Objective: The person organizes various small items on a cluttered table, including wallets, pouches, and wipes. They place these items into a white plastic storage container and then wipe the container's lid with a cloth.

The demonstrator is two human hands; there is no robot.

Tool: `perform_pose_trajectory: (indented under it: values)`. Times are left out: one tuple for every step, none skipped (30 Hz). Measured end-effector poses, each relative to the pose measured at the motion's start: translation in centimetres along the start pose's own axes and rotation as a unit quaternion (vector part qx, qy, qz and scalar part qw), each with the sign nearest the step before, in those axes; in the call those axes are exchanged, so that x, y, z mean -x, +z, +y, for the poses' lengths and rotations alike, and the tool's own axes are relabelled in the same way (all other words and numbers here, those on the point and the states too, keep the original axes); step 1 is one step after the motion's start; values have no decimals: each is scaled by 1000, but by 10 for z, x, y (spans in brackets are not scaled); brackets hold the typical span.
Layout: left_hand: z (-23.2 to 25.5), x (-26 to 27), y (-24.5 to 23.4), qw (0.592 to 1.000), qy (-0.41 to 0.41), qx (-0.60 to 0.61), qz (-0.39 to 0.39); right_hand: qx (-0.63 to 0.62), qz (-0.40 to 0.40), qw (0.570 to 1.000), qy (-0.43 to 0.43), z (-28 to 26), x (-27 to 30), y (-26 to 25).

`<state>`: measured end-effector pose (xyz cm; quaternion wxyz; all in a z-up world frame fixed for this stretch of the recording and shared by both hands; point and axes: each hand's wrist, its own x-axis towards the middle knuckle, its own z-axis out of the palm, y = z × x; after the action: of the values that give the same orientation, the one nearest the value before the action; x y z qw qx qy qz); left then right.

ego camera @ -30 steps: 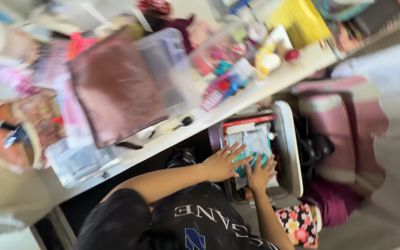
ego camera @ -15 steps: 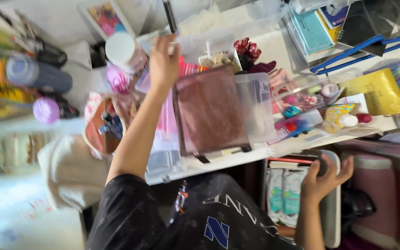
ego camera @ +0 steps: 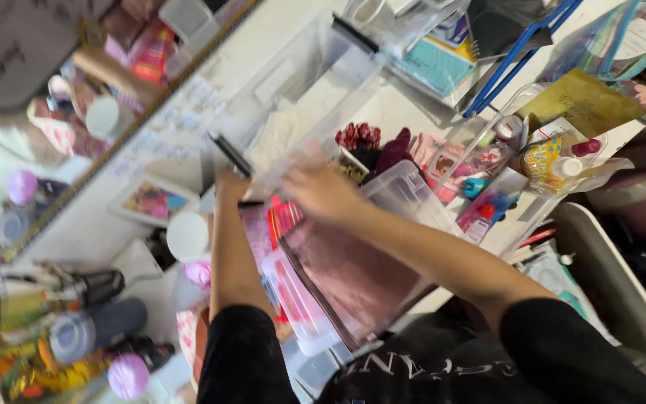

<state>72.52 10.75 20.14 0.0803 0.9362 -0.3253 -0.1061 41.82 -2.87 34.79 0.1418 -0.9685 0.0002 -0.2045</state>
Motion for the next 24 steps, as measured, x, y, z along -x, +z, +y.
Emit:
perform_pose_trajectory:
  values:
    - [7,-4,-4,1000,4,-2,5,42,54,998,-10,-4,-22,22]
    - [15,-9,-7,1000,-4,15,-8,85,108,990,-19,-6,-38,42]
    - [18,-8,-9,999,-15,29,-23,154,69,986,16,-8,-50,60]
    - [20,-8,-12,997,-43,52,-30,220,30,974,51,-7,-62,77]
    - [23,-6,-13,994,-70,76,-38,284,-13,955,88,-5,-70,91]
    - [23,-3,-15,994,-73,84,-8,250,-61,961,100,-2,-81,103]
    - [23,7,-12,992,-76,95,19,217,-113,963,110,-1,-84,113]
    - [22,15,-11,990,-79,107,47,182,-164,962,121,-1,-83,121]
    - [26,7,-11,995,-37,80,38,188,-166,962,112,11,-88,125]
    - [30,0,-12,998,6,53,31,194,-168,961,103,24,-93,125]
    - [27,1,-11,998,44,25,23,197,-172,961,90,29,-94,126]
    - [25,0,-8,994,65,39,78,178,-132,972,83,34,-94,125]
    - [22,0,-5,987,81,53,132,157,-94,980,72,37,-92,123]
    - [18,-1,-1,976,97,67,186,135,-55,987,61,41,-90,119]
    - [14,1,6,984,83,30,156,133,-26,990,33,43,-85,114]
    - [12,-1,12,990,69,-6,125,129,4,992,4,48,-82,106]
    - [9,-4,16,993,51,-42,94,122,34,992,-28,54,-82,97]
    - [5,-7,19,996,44,-7,81,105,64,991,-44,60,-80,86]
    - [2,-10,20,997,34,29,69,86,93,990,-62,67,-77,74]
    - [-1,-13,20,996,25,66,58,79,48,994,-51,71,-76,63]
    - [-2,-21,16,993,19,103,51,76,6,996,-39,78,-79,49]
    - [-7,-26,10,992,31,107,60,78,4,996,-43,81,-80,37]
    - [-11,-27,2,991,47,109,68,80,3,996,-46,81,-80,26]
    - [-16,-27,-10,993,18,104,44,73,7,997,-39,82,-81,17]
